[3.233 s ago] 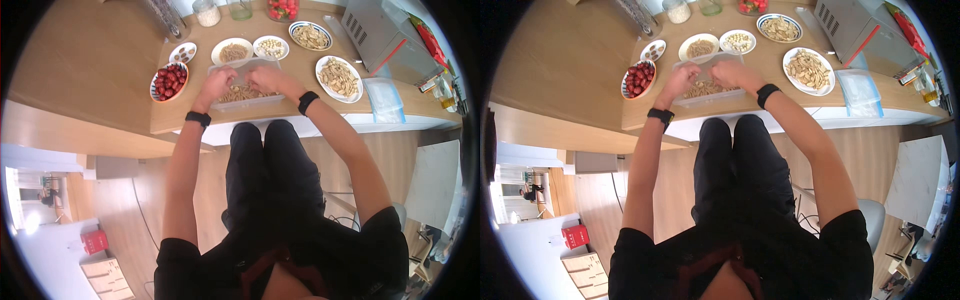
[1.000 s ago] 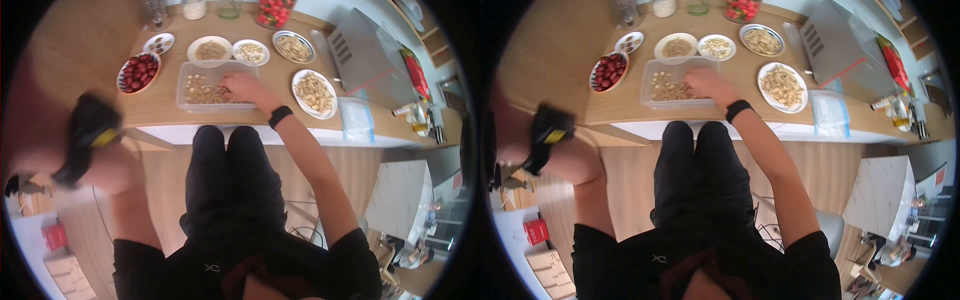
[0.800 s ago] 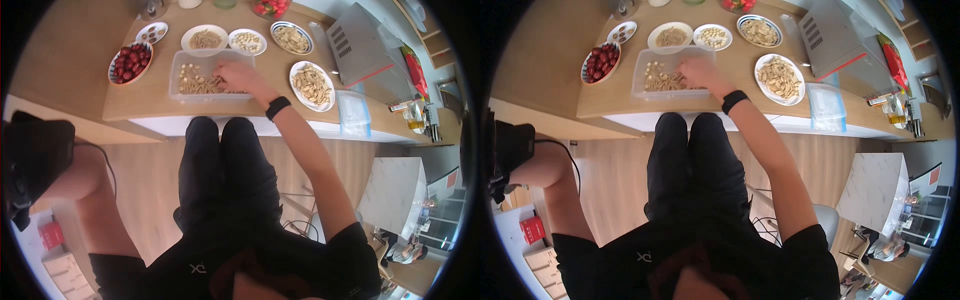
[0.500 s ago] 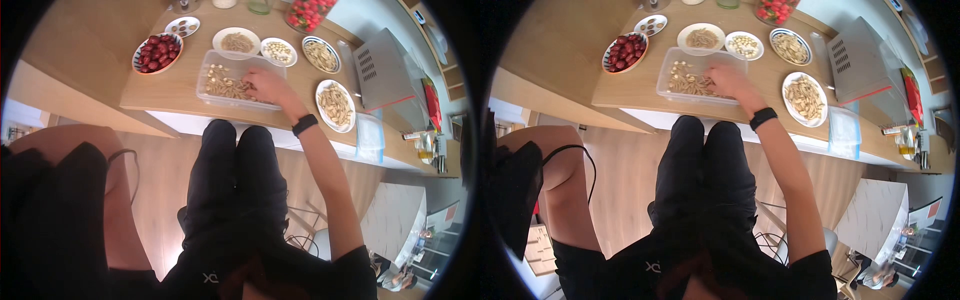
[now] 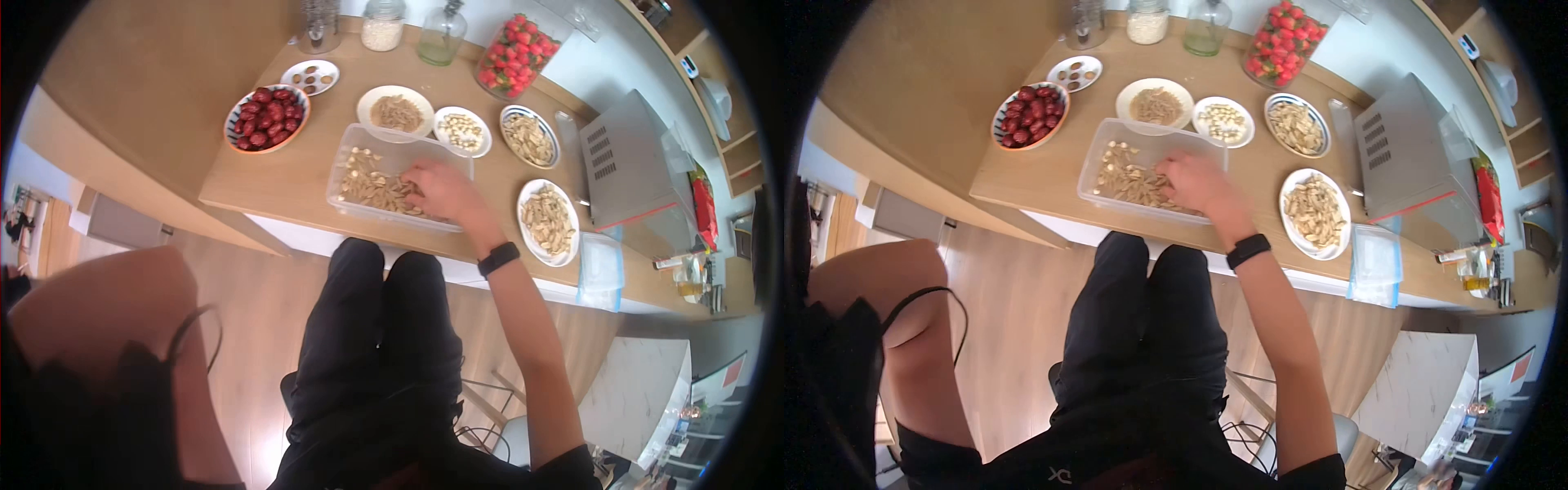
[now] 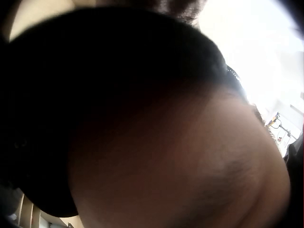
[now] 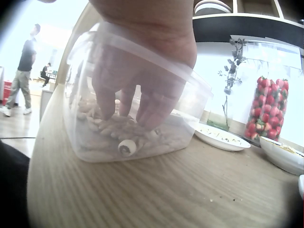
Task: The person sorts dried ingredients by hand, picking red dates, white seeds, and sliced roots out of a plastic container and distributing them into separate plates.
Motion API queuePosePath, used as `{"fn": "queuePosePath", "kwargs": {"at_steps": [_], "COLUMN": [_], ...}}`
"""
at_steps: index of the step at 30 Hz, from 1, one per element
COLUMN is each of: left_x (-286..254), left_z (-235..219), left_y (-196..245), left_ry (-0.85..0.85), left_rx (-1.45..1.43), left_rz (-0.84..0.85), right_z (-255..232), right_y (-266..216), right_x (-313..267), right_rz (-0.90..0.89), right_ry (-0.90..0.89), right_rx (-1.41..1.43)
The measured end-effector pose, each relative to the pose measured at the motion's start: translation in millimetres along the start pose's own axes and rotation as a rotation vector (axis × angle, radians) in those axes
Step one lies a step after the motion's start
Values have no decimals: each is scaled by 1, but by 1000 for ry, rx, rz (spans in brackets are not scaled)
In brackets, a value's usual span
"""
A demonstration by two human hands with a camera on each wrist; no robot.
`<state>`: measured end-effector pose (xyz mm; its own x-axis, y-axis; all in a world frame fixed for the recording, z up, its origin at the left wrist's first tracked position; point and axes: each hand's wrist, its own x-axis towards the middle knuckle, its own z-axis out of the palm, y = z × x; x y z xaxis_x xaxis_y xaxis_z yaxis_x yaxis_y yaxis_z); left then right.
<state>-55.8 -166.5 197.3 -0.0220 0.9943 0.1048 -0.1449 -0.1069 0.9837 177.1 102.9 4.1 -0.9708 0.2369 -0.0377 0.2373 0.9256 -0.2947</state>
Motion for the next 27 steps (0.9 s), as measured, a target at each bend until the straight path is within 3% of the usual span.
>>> {"fn": "queuePosePath", "kwargs": {"at_steps": [9,15,18,20,21,23,25,26,27], "left_x": [-15,-26,-22,-18,-17,-14,76,87,95], "left_z": [-6,9,2,0,0,2,30,37,17], "left_y": [27,30,36,38,39,44,-70,-95,-148], "left_ry": [-67,-54,-88,-117,-128,-146,-65,-88,-114], "left_rx": [2,-32,-14,-10,-10,-9,728,939,987], "left_rz": [-17,-20,-12,-14,-9,9,225,81,139], "right_z": [-2,-11,-20,-26,-24,-15,-6,-3,-2], "right_y": [-3,-7,-9,-14,-15,-18,-23,-24,-25], "right_x": [-6,2,7,15,18,25,32,34,34], "right_rz": [14,-67,-139,-162,-159,-231,-248,-258,-260], "right_ry": [-18,99,69,-150,-145,-341,-384,-428,-432], "right_rx": [-24,36,230,299,300,378,303,234,231]}}
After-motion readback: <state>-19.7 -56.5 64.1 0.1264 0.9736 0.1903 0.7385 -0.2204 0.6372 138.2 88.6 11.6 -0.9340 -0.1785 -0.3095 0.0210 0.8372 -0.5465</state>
